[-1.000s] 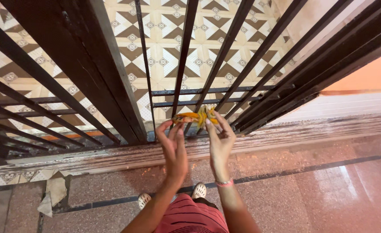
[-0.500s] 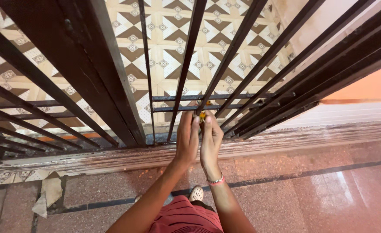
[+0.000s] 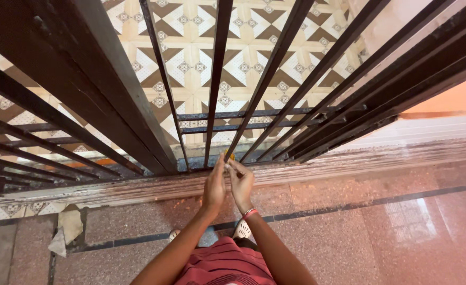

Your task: The person wipes the vertical bars of a metal gate with a yellow cloth, moving the cloth up and down each bar sequentially.

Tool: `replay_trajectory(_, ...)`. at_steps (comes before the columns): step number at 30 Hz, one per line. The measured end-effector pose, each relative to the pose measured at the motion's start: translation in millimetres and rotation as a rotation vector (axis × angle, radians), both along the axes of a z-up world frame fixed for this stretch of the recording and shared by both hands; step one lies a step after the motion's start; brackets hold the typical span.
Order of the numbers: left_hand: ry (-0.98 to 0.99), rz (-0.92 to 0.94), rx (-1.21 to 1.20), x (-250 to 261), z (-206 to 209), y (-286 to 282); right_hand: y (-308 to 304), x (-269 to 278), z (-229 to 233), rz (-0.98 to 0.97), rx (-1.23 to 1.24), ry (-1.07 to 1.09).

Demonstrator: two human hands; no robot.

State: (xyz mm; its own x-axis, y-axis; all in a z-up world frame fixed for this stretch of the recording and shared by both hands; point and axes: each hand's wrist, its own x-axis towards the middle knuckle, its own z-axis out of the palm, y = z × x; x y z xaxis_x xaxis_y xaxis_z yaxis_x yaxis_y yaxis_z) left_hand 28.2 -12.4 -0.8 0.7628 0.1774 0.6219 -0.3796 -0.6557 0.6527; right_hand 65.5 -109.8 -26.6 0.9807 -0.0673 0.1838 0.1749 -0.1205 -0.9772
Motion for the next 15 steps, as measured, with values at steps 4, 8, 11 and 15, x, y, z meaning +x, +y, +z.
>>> replay_trajectory(4,0.437,-0.07,-0.342,5.7,43.0,-4.3,3.3,-0.5,52.1,-0.014,0.022,0.117)
replay_trajectory(8,0.276,0.014,-0.567,12.1,99.3,-21.4,4.1,-6.5,138.5,-0.029,0.094,-0.041)
replay_trajectory(11,-0.059,0.01,-0.586,14.3,113.6,-25.2,7.9,-13.0,170.0,-0.011,0.194,-0.135)
replay_trajectory(15,-0.121,0.049,-0.477,21.4,81.1,-24.7,8.8,-8.3,129.2,-0.099,0.03,-0.3)
